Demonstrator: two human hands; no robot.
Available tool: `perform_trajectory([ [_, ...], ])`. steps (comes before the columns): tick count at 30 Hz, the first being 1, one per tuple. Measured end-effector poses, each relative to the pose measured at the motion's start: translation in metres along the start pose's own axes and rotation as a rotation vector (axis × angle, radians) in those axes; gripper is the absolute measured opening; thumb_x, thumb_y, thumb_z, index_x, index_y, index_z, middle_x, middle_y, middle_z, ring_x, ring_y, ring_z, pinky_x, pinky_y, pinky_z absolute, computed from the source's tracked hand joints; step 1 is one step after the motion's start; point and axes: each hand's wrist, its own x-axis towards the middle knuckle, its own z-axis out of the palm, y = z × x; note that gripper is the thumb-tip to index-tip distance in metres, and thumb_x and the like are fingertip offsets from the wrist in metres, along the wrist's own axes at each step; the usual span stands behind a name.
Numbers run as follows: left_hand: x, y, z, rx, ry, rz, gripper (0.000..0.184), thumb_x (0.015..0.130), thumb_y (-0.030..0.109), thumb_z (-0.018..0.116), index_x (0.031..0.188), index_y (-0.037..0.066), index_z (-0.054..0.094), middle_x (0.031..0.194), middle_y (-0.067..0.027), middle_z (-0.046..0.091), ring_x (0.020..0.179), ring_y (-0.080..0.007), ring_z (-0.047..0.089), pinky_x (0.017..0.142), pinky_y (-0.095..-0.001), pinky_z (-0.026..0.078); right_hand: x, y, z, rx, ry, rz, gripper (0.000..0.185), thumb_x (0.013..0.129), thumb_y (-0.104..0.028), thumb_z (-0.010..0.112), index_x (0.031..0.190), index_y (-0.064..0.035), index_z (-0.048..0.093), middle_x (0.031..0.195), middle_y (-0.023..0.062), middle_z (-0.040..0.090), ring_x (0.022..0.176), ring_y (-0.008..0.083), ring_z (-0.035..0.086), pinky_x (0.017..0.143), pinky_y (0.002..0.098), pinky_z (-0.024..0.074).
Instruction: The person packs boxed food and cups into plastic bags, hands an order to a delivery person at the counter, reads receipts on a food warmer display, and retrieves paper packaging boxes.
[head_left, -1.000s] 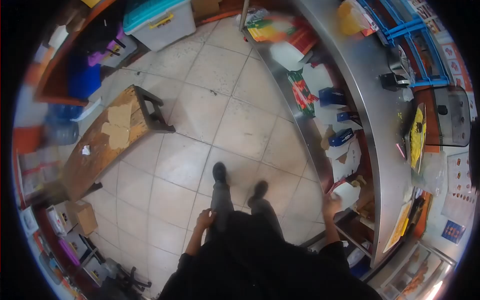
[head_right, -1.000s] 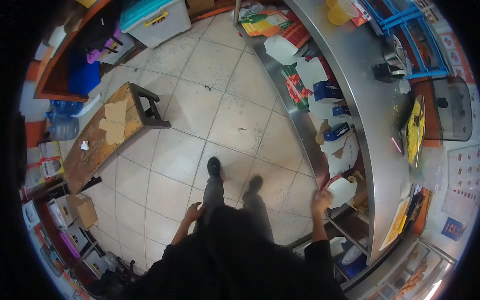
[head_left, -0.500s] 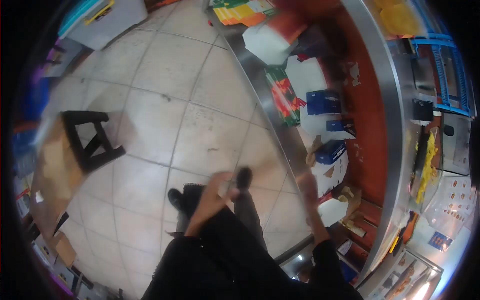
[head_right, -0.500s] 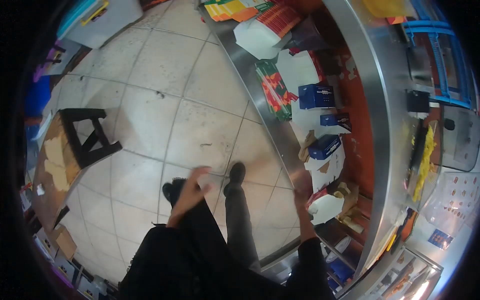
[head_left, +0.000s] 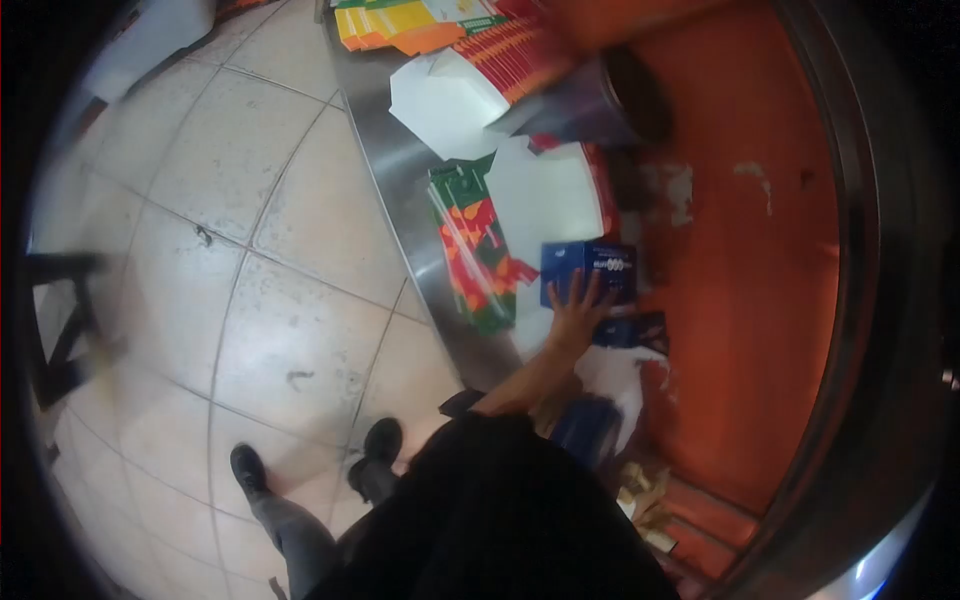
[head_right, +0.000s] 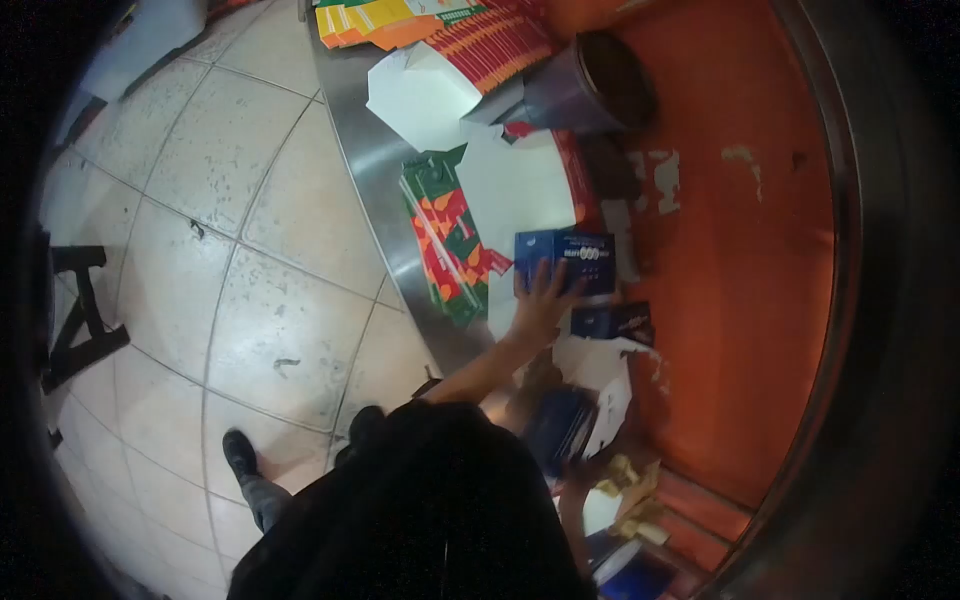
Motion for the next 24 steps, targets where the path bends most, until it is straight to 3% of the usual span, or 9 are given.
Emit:
perform_trajectory([
  [3, 0.042, 0.002, 0.076, 0.147, 0.155, 0.051, 0.055, 0.073, 0.025, 0.052, 0.124, 0.022, 0.031, 0.135, -0.0119, 0.011, 0.124, -0.0359, 0.007, 0.087, -0.0638, 0.018, -0.039, -0.024, -0.071, 0.403, -0.204, 0.255, 0.012, 0.075, -0.015, 0.053, 0.080, -0.0063, 0.058, 0.070, 0.0100, 0.054, 0.067, 0.0219, 0.051, 0.060, 0.0314, 0.0380],
  [4, 0.048, 0.005, 0.066, 0.145, -0.061, -0.018, 0.045, 0.078, 0.022, 0.044, 0.122, 0.021, 0.036, 0.134, -0.0105, 0.015, 0.124, -0.0371, 0.007, 0.085, -0.0630, 0.024, -0.050, -0.029, -0.091, 0.437, -0.238, 0.267, 0.012, 0.075, -0.015, 0.053, 0.080, -0.0063, 0.058, 0.070, 0.0100, 0.054, 0.066, 0.0218, 0.051, 0.059, 0.0313, 0.0379],
  [9, 0.033, -0.013, 0.059, 0.198, 0.103, -0.057, 0.036, 0.081, 0.022, 0.038, 0.117, 0.019, 0.043, 0.129, -0.0111, 0.028, 0.122, -0.0373, 0.013, 0.079, -0.0651, 0.028, -0.098, -0.070, -0.209, 0.560, -0.331, 0.245, 0.011, 0.074, -0.015, 0.054, 0.079, -0.0063, 0.058, 0.070, 0.0098, 0.054, 0.066, 0.0213, 0.050, 0.059, 0.0309, 0.0374],
  [15, -0.057, -0.080, -0.069, -0.113, 0.001, -0.127, 0.058, 0.069, -0.002, 0.040, 0.125, 0.011, 0.031, 0.119, -0.0186, 0.039, 0.111, -0.0358, 0.035, 0.094, -0.0414, 0.028, -0.145, -0.133, -0.375, 0.742, -0.293, 0.043, 0.010, 0.073, -0.014, 0.055, 0.078, -0.0064, 0.058, 0.071, 0.0097, 0.053, 0.066, 0.0206, 0.050, 0.058, 0.0303, 0.0369],
  [18, -0.125, -0.094, -0.163, -0.444, -0.014, -0.445, 0.054, 0.068, -0.004, 0.036, 0.122, 0.005, 0.035, 0.116, -0.0209, 0.041, 0.104, -0.0346, 0.043, 0.088, -0.0372, 0.034, -0.172, -0.145, -0.462, 0.829, -0.209, -0.073, 0.009, 0.073, -0.014, 0.055, 0.077, -0.0064, 0.058, 0.071, 0.0096, 0.053, 0.066, 0.0203, 0.050, 0.058, 0.0300, 0.0366],
  [21, -0.196, -0.111, -0.254, -0.430, 0.367, -0.265, 0.052, 0.066, -0.007, 0.034, 0.118, 0.002, 0.039, 0.102, -0.0249, 0.050, 0.085, -0.0362, 0.052, 0.074, -0.0366, 0.043, -0.207, -0.161, -0.541, 0.906, -0.082, -0.162, 0.009, 0.073, -0.014, 0.055, 0.077, -0.0065, 0.058, 0.071, 0.0095, 0.053, 0.066, 0.0200, 0.049, 0.058, 0.0298, 0.0363],
  [22, -0.227, -0.119, -0.289, -0.707, 0.171, -0.509, 0.050, 0.068, -0.004, 0.034, 0.118, -0.004, 0.036, 0.099, -0.0245, 0.052, 0.076, -0.0320, 0.055, 0.068, -0.0335, 0.045, -0.214, -0.164, -0.561, 0.917, -0.022, -0.190, 0.009, 0.073, -0.014, 0.056, 0.076, -0.0065, 0.058, 0.071, 0.0095, 0.053, 0.066, 0.0199, 0.049, 0.057, 0.0297, 0.0362],
  [23, -0.238, -0.089, -0.356, -0.623, 0.100, -0.698, 0.052, 0.068, -0.003, 0.035, 0.121, -0.002, 0.033, 0.094, -0.0220, 0.053, 0.069, -0.0272, 0.055, 0.061, -0.0312, 0.047, -0.221, -0.166, -0.576, 0.920, 0.041, -0.205, 0.009, 0.073, -0.014, 0.056, 0.076, -0.0065, 0.058, 0.072, 0.0094, 0.053, 0.066, 0.0198, 0.049, 0.057, 0.0296, 0.0361],
  [24, -0.269, -0.113, -0.363, -0.902, 0.238, -0.749, 0.059, 0.069, 0.000, 0.037, 0.126, 0.003, 0.025, 0.096, -0.0191, 0.051, 0.069, -0.0262, 0.055, 0.056, -0.0325, 0.049, -0.226, -0.168, -0.587, 0.920, 0.106, -0.210, 0.008, 0.072, -0.014, 0.056, 0.076, -0.0065, 0.058, 0.072, 0.0094, 0.053, 0.066, 0.0196, 0.049, 0.057, 0.0295, 0.0360],
])
